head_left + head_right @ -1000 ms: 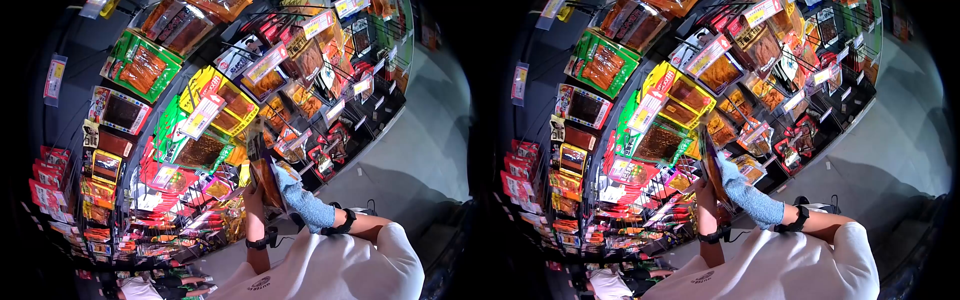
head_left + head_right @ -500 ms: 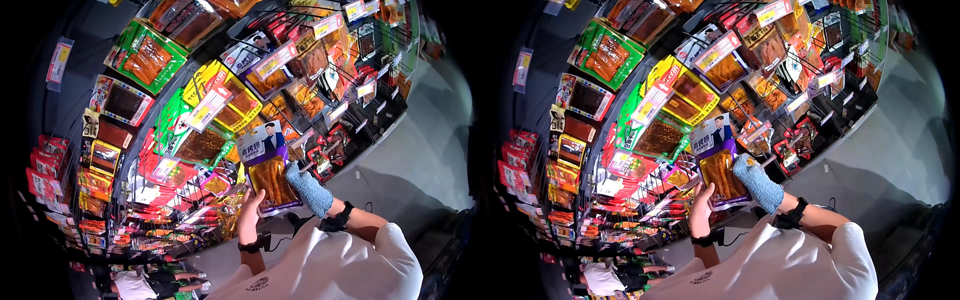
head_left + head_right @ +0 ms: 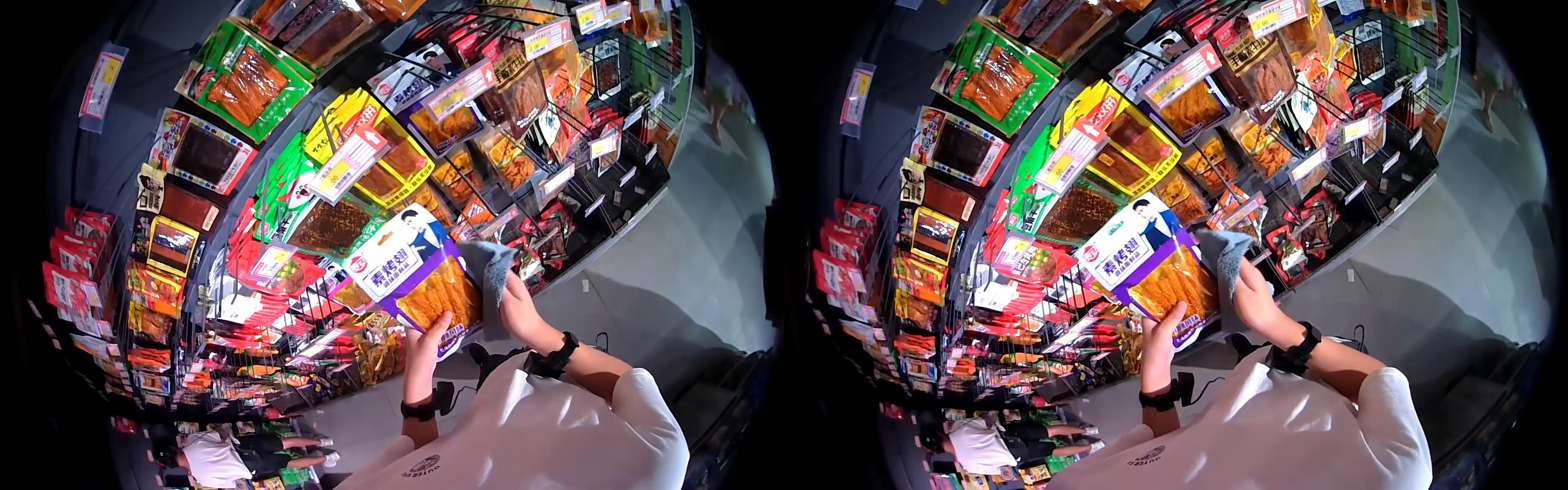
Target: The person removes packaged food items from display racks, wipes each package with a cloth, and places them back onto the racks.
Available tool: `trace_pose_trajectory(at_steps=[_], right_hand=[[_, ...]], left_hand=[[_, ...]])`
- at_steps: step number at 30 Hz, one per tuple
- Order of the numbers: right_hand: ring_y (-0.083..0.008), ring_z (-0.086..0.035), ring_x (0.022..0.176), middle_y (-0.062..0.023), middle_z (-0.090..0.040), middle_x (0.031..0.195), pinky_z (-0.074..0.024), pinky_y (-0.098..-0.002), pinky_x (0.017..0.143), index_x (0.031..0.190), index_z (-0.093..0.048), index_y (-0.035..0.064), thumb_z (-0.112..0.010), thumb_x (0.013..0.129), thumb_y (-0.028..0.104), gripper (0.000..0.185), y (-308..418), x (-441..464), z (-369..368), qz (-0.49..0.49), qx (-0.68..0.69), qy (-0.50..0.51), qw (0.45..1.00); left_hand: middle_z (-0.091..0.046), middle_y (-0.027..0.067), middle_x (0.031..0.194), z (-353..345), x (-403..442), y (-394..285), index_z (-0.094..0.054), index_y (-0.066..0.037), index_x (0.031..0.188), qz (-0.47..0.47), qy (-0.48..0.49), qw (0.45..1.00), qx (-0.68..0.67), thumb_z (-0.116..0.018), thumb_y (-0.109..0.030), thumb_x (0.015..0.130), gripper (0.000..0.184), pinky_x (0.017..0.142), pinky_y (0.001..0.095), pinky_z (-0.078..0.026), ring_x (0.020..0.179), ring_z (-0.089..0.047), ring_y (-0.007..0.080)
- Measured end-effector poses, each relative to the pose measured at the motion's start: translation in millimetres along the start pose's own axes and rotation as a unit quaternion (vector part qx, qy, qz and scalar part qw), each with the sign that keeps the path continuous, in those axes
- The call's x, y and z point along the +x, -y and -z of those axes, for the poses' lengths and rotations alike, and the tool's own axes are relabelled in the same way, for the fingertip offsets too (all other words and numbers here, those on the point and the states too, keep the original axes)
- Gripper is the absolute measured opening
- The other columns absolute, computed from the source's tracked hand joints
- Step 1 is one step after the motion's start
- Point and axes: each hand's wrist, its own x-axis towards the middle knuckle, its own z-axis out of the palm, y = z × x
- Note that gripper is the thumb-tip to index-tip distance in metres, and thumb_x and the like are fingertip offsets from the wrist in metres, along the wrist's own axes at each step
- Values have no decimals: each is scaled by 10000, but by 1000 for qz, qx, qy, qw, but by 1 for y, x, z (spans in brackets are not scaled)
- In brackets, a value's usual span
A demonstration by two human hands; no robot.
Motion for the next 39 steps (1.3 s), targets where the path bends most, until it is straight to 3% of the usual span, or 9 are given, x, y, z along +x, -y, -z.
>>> trace_pose_trajectory(at_steps=[6,10,16,20,25,28,32,36,39], right_hand=[[-464,-450,1184,-253,-496,1271,-351,-478,1035,1263,-515,-17,-483,909,71,366,21,-9,-1,200,-396,123,888],[-474,-354,1302,-234,-437,1372,-229,-563,1116,1291,-510,-4,-489,903,141,415,25,-21,-17,233,-383,236,862],[-443,-353,1318,-220,-418,1409,-195,-515,1133,1341,-479,4,-449,960,189,425,35,2,-9,280,-374,146,872],[-401,-348,1320,-209,-387,1433,-248,-442,1115,1369,-435,-14,-425,1011,253,446,9,4,9,69,-193,168,964],[-445,-269,1368,-228,-323,1473,-178,-506,1142,1385,-423,0,-481,961,233,487,25,-7,-17,250,-309,231,888],[-472,-289,1333,-242,-349,1442,-188,-537,1122,1340,-464,-5,-500,930,204,461,29,0,-18,289,-336,254,859],[-450,-303,1332,-236,-344,1449,-178,-500,1137,1343,-453,-11,-476,928,158,449,16,1,-6,249,-358,229,870],[-276,-209,1423,-136,-261,1532,-146,-379,1167,1487,-250,1,-352,1040,293,543,-2,-5,2,-63,-102,231,965],[-222,-175,1414,-110,-220,1537,-156,-354,1160,1515,-145,5,-395,1024,459,714,1,-3,-4,-121,-33,296,947]], left_hand=[[-609,112,1193,-13,8,4,-518,61,1243,-120,24,987,104,-620,4,882,379,954,324,-448,1084,-585,183],[-604,145,1239,-26,8,9,-491,42,1309,-185,30,968,165,-608,-26,888,443,990,355,-439,1137,-583,218],[-605,130,1194,-54,-23,30,-518,33,1239,-209,31,953,218,-627,-36,872,390,930,338,-454,1075,-576,181],[-586,139,1216,-47,-25,28,-502,87,1221,-101,21,980,172,-602,33,847,391,976,362,-430,1108,-570,216],[-608,125,1181,-43,-9,29,-516,41,1252,-218,-22,973,75,-647,28,837,436,976,381,-433,1126,-570,224],[-635,124,1143,-46,-12,18,-561,26,1188,-262,-25,936,236,-678,-19,823,386,921,343,-461,1069,-606,214],[-662,169,1091,-51,-16,18,-566,17,1195,-219,-24,938,269,-660,-73,854,365,881,369,-484,1019,-647,285],[-564,220,1225,-53,-14,20,-480,21,1312,-199,-36,933,299,-664,-122,857,511,974,433,-427,1137,-547,401],[-403,237,1394,-49,-5,25,-351,7,1417,-325,-55,821,467,-611,-129,878,614,1036,516,-348,1275,-384,461]])
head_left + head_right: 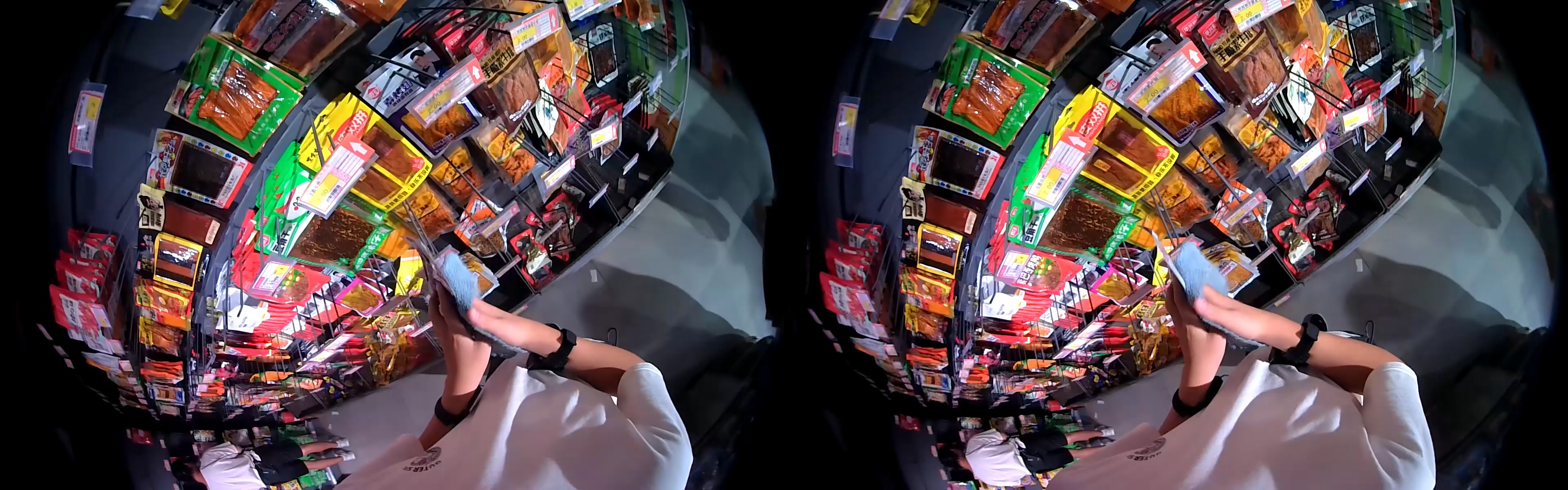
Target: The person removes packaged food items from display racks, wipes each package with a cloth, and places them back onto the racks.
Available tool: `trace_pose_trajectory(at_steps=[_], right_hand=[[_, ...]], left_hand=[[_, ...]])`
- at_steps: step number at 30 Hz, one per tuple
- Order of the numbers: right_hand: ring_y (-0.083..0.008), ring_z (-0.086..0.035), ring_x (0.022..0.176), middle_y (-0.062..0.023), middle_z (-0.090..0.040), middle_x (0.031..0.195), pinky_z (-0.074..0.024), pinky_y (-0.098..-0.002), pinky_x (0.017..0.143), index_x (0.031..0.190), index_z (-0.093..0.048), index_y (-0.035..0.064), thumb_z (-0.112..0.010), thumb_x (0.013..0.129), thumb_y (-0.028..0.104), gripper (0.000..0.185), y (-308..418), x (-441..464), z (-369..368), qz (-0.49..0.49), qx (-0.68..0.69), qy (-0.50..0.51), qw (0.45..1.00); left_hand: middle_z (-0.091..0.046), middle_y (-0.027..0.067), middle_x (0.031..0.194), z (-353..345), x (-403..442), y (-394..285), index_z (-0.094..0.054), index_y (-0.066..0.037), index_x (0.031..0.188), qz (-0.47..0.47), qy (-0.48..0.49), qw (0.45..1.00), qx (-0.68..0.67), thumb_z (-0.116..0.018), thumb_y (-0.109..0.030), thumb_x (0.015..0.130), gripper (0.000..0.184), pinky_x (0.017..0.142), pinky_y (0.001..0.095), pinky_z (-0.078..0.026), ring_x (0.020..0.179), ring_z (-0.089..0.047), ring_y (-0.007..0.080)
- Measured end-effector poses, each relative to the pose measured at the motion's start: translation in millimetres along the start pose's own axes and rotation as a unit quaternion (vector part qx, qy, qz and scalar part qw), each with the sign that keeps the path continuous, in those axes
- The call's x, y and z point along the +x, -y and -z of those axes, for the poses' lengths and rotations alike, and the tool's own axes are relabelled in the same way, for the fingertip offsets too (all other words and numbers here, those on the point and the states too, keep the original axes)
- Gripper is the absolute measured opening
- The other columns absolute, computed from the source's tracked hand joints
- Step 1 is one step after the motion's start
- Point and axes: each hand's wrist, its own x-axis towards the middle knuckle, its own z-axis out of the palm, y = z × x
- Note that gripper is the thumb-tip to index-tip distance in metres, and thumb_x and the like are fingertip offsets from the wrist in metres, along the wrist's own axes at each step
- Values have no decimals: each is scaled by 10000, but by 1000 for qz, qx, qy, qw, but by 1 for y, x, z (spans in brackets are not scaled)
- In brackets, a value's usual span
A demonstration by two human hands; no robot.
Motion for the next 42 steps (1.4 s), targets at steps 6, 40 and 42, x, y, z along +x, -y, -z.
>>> trace_pose_trajectory(at_steps=[6,40,42], right_hand=[[-322,-212,1421,-226,-232,1520,-187,-403,1159,1487,-164,-36,-659,898,398,883,13,5,-10,53,-176,-4,983],[-168,-510,978,-71,-580,1094,-428,-304,893,1222,-528,-16,-516,1008,295,378,51,-9,26,156,-129,-398,895],[-208,-485,1008,-104,-555,1088,-389,-346,959,1267,-477,-26,-516,1000,245,382,51,-19,28,141,-319,-364,864]], left_hand=[[-347,242,1442,-4,1,14,-326,-11,1440,34,48,996,-61,-568,-199,905,616,1046,541,-331,1311,-334,476],[-599,61,1199,-1,7,8,-506,5,1290,365,184,737,-538,-635,-51,898,417,918,282,-452,1044,-576,130],[-598,85,1206,3,16,11,-518,19,1281,371,109,737,-555,-608,-18,896,398,927,301,-455,1051,-580,160]])
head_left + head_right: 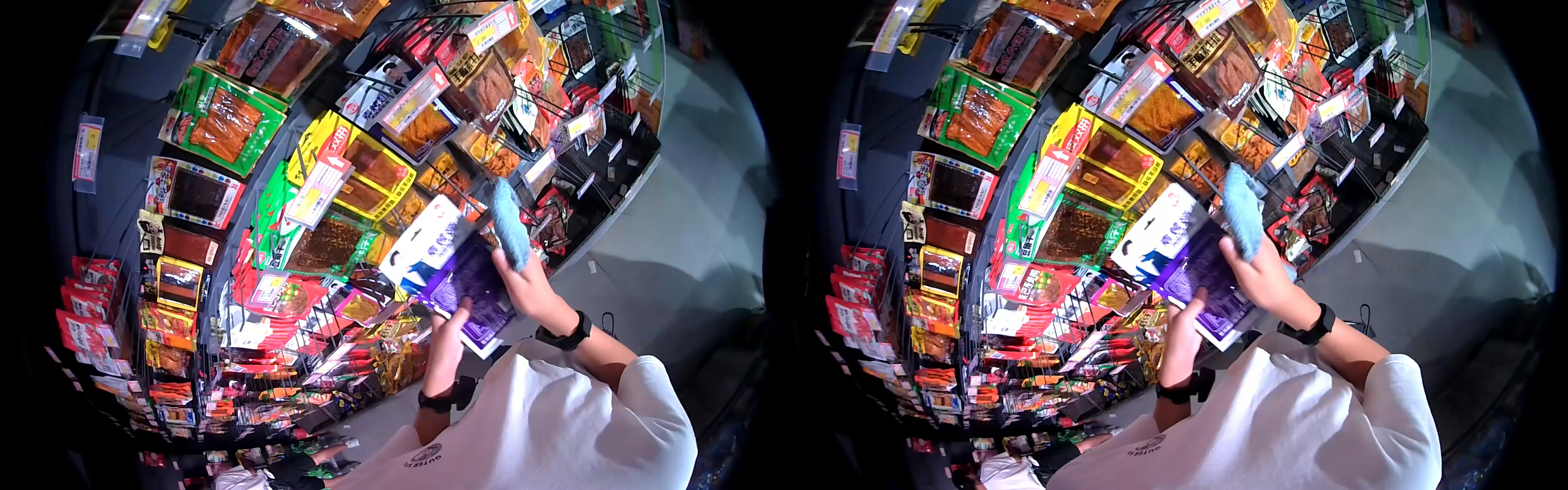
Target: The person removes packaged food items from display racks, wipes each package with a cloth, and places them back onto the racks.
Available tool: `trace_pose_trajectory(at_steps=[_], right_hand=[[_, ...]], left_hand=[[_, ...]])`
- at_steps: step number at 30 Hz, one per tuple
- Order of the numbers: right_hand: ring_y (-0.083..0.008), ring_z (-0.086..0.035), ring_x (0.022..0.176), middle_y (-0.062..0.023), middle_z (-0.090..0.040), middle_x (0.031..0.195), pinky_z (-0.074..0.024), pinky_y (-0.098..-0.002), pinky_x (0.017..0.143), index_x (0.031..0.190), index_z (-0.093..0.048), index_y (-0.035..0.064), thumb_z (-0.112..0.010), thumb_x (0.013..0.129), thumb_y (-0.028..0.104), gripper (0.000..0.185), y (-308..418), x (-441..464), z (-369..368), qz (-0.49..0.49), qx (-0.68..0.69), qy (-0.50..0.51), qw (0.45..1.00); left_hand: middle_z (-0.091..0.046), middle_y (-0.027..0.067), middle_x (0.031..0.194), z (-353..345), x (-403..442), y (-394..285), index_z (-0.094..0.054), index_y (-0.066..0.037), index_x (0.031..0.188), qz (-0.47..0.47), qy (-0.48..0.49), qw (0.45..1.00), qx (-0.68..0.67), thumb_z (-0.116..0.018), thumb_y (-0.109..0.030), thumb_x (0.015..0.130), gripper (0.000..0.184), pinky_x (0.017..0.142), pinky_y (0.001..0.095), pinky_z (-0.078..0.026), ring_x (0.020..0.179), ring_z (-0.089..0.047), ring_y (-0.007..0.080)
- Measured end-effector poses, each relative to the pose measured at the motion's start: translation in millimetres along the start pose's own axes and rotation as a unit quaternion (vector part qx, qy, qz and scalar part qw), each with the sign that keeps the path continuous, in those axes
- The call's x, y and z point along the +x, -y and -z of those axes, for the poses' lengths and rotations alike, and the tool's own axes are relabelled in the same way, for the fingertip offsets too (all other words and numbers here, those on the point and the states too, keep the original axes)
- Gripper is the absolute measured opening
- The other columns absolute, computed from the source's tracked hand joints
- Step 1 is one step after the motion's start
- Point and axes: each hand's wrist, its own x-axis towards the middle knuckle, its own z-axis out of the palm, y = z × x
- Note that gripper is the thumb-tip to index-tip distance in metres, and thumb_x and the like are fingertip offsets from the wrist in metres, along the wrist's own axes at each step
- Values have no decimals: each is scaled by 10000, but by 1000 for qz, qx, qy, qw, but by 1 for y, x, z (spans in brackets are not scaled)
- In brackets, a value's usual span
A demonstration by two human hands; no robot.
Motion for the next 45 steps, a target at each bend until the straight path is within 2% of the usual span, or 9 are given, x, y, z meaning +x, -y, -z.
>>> trace_pose_trajectory(at_steps=[4,9,12,15,21,25,31,37,45], right_hand=[[-434,-485,1179,-241,-520,1265,-364,-487,1043,1291,-508,39,-569,935,254,420,25,-3,-7,125,-105,133,978],[-405,-400,1308,-218,-454,1378,-299,-522,1095,1305,-508,28,-574,934,291,460,36,-20,-33,258,-106,201,939],[-413,-496,1187,-224,-528,1279,-392,-449,1022,1260,-538,12,-580,926,250,412,35,-12,-29,156,-51,182,970],[-415,-455,1228,-233,-500,1310,-364,-432,1053,1265,-537,24,-576,929,257,412,16,0,-26,124,-77,101,984],[-273,-367,1344,-171,-346,1465,-287,-375,1109,1403,-416,27,-527,984,376,557,13,-18,-32,-76,108,251,959],[-165,-488,1076,-101,-497,1213,-418,-303,947,1418,-341,18,-628,936,348,651,15,-21,-34,-109,169,272,941],[-65,-502,745,6,-592,858,-446,-244,636,1114,-565,6,-595,963,196,245,4,-17,-23,-239,254,90,933],[-94,-591,791,-32,-649,950,-504,-283,706,1101,-595,0,-596,950,103,183,3,25,-1,-206,328,25,922],[-119,-604,956,-34,-656,1057,-468,-294,878,1163,-582,10,-662,910,158,303,17,129,35,-123,213,107,963]], left_hand=[[-592,97,1225,7,13,-15,-527,40,1268,-105,-46,992,58,-591,-23,914,366,943,330,-453,1068,-581,181],[-591,91,1200,30,29,12,-511,-16,1257,-190,7,953,234,-511,-186,965,338,910,345,-492,1101,-585,219],[-687,151,965,21,25,30,-610,22,1112,-338,44,830,442,-602,-175,887,299,811,363,-504,927,-661,218],[-673,211,894,-21,-8,10,-621,40,1057,-236,7,914,330,-593,-60,867,217,766,364,-495,906,-687,285],[-669,212,902,-15,3,-12,-591,-27,1087,-259,-100,825,492,-605,-184,864,273,663,468,-503,836,-650,420],[-583,213,1084,-16,3,-11,-472,-49,1298,-252,-48,788,560,-627,-190,827,515,730,465,-503,945,-601,430],[-457,283,1234,-32,-11,-6,-380,55,1364,-319,73,749,576,-666,-183,815,663,917,515,-425,1095,-474,477],[-442,177,1351,-26,-23,-2,-449,-44,1398,-272,119,879,373,-566,-27,904,508,788,287,-540,1148,-536,263],[-630,130,1115,4,-23,25,-563,-11,1225,-225,83,912,333,-530,-55,956,275,740,288,-525,900,-652,200]])
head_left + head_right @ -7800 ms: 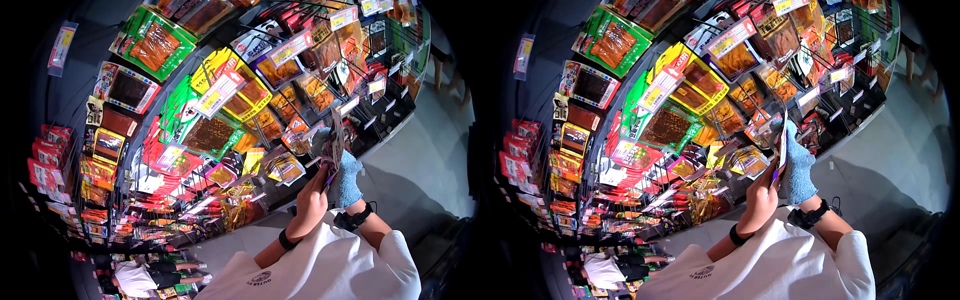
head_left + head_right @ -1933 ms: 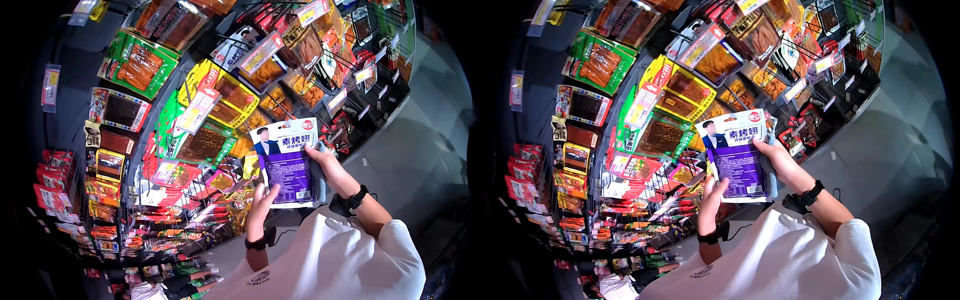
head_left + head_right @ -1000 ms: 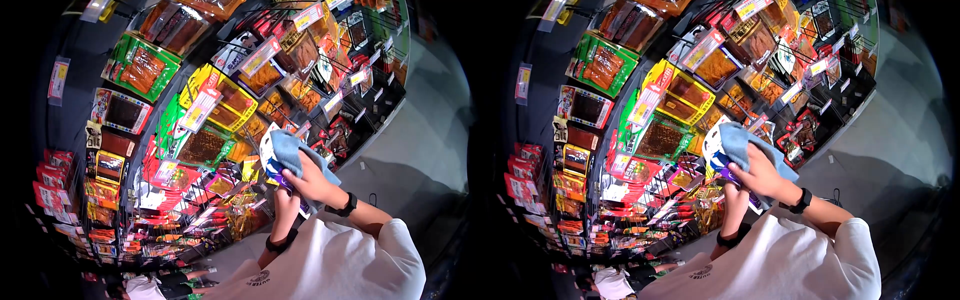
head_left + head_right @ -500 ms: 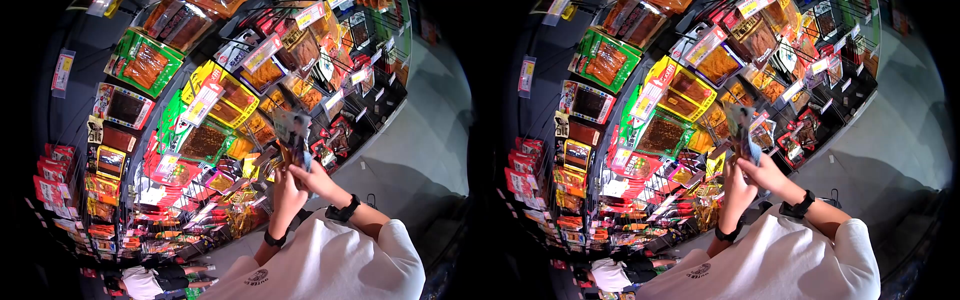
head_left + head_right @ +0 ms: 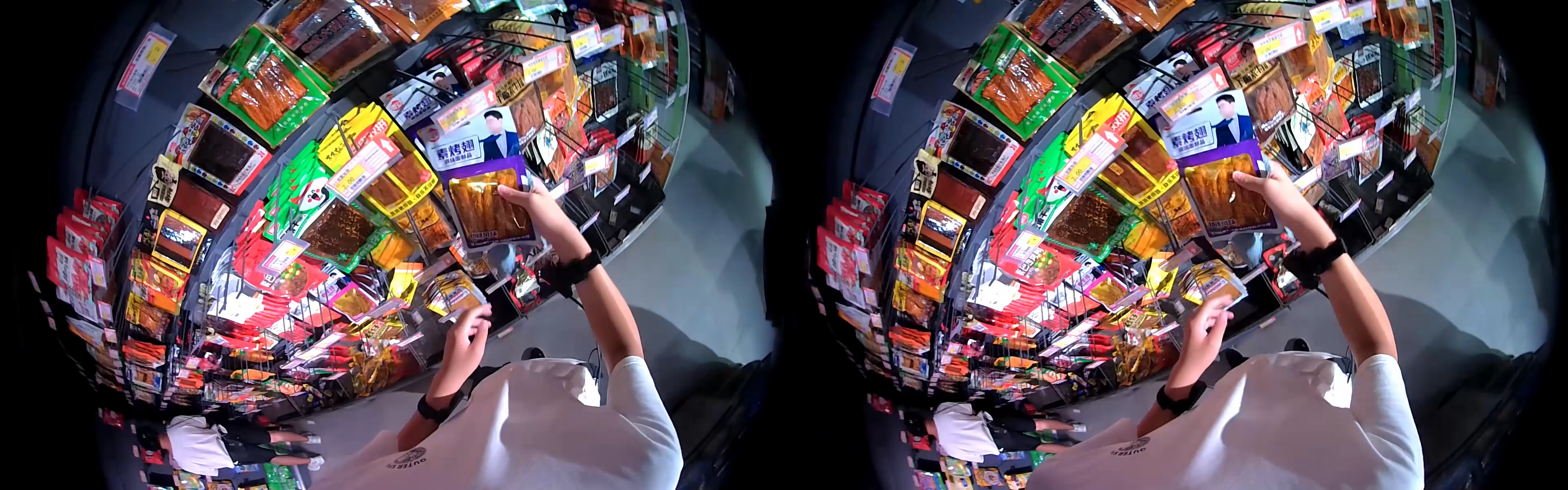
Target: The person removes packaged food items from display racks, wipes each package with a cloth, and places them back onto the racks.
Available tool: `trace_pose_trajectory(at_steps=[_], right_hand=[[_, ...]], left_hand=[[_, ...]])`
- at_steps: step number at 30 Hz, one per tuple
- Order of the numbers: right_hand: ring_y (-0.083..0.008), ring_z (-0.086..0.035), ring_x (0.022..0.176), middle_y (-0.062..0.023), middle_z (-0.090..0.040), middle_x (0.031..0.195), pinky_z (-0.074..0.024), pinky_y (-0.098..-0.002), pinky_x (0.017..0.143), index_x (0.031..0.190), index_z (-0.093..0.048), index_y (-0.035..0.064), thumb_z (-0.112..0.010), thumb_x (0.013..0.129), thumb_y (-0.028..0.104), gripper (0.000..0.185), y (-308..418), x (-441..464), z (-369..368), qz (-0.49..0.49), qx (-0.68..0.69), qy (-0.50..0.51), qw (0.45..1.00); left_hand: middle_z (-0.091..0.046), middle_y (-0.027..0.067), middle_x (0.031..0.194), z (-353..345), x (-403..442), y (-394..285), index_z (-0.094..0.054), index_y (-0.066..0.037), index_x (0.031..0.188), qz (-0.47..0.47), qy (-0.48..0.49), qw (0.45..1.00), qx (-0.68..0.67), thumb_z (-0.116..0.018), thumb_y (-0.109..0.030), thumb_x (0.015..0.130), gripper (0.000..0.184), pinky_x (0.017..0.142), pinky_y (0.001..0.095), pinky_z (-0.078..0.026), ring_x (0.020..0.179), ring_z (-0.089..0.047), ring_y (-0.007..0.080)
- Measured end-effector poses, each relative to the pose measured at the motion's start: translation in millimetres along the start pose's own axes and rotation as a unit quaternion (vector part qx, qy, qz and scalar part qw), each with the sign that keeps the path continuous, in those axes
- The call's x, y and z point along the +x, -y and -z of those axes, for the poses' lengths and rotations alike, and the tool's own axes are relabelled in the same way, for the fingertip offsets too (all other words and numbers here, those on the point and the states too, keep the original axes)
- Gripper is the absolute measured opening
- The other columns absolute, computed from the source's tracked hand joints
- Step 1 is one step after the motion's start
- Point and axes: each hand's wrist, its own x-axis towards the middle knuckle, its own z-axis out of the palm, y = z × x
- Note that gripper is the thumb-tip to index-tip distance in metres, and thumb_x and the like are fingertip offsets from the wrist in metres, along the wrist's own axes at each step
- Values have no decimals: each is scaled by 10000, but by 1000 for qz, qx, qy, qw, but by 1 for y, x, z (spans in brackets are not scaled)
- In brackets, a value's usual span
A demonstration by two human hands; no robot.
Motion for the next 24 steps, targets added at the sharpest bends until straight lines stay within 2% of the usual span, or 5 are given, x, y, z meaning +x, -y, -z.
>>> trace_pose_trajectory(at_steps=[6,10,14,20,24], right_hand=[[-167,-611,1021,-78,-640,1154,-477,-321,913,1243,-540,-2,-689,884,171,426,31,6,3,22,58,72,995],[-155,-602,1004,-55,-647,1118,-470,-320,911,1219,-568,3,-699,880,159,395,26,22,10,52,-47,35,997],[-161,-598,1038,-65,-646,1141,-456,-334,931,1222,-568,-2,-715,865,179,426,22,40,9,1,21,44,999],[-161,-574,1058,-55,-622,1164,-434,-312,945,1275,-532,14,-677,884,158,441,20,46,7,1,-47,-19,999],[-236,-583,1136,-106,-599,1232,-463,-399,974,1342,-439,3,-622,899,180,511,6,58,24,-22,-42,-34,998]], left_hand=[[-675,104,937,-11,-18,3,-621,-9,1091,13,107,994,11,-505,-99,986,181,746,287,-501,837,-652,159],[-656,152,963,-16,-24,12,-595,-23,1088,-32,192,979,59,-538,-54,907,192,735,381,-503,864,-646,320],[-653,164,951,-11,-26,9,-596,-20,1066,-77,148,985,43,-555,-29,865,205,743,428,-500,873,-634,365],[-682,141,913,-11,-29,26,-641,-24,1006,-60,81,992,77,-596,-84,897,132,739,405,-521,858,-654,341],[-668,138,957,-7,-31,30,-629,-49,990,-14,97,993,64,-549,-106,888,142,748,418,-509,885,-639,335]])
